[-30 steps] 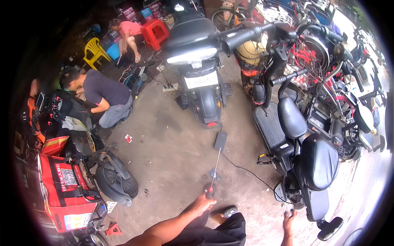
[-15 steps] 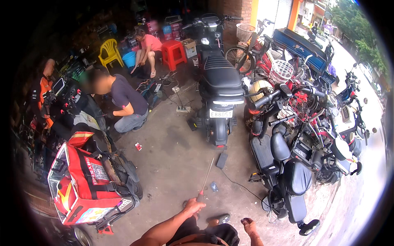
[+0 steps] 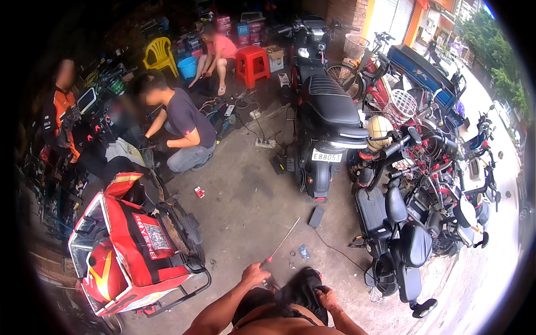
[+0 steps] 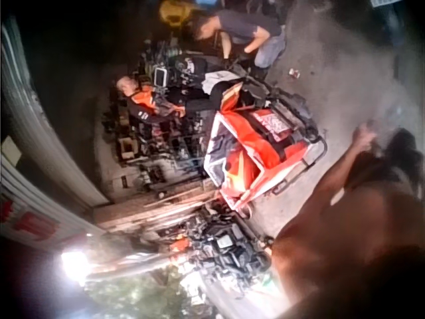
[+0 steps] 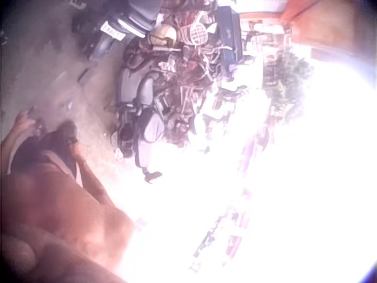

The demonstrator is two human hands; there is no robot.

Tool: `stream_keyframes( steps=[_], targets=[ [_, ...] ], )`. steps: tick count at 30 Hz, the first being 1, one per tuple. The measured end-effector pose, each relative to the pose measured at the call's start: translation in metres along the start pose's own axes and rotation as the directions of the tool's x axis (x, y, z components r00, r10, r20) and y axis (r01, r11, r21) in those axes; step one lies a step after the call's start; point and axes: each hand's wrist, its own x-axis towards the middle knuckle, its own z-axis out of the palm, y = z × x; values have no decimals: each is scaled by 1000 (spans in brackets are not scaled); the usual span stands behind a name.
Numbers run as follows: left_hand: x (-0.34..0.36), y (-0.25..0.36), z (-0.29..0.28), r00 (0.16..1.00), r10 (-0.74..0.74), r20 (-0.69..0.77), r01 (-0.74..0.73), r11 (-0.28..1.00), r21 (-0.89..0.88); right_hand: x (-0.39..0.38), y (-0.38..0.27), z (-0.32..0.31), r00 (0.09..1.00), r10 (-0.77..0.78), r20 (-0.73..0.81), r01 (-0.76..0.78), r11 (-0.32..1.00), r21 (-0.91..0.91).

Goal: The person repairs electric scooters by unscrewing, fitting, and fastening plastic covers and components using a screwdriver and by hand.

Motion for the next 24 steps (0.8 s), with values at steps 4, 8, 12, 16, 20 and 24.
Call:
stream_keyframes(
  steps=[4, 8, 12, 16, 20, 24],
  targets=[
    [9, 3, -13, 998, -40, -55, 35, 996, -83, 18, -78, -22, 996, -5, 89, 18, 988, -154],
    [30, 9, -17, 998, -11, -59, 4, 992, -124, 71, -58, -36, 1000, -3, -15, 5, 992, 128],
    [42, -23, -18, 972, -110, -207, 95, 992, -84, 81, -263, -108, 896, -426, -125, 442, 883, 160],
    [41, -40, -24, 918, -229, -324, 182, 968, -170, 61, -450, -163, 430, -892, -141, 898, 406, 170],
    [54, -34, -41, 909, -257, -329, 171, 948, -268, 33, -540, -205, -86, -979, 184, 994, -71, 86],
    [81, -30, -63, 913, -271, -305, 202, 949, -240, 17, -599, -157, -57, -957, -285, 978, -111, 178]
  ],
)
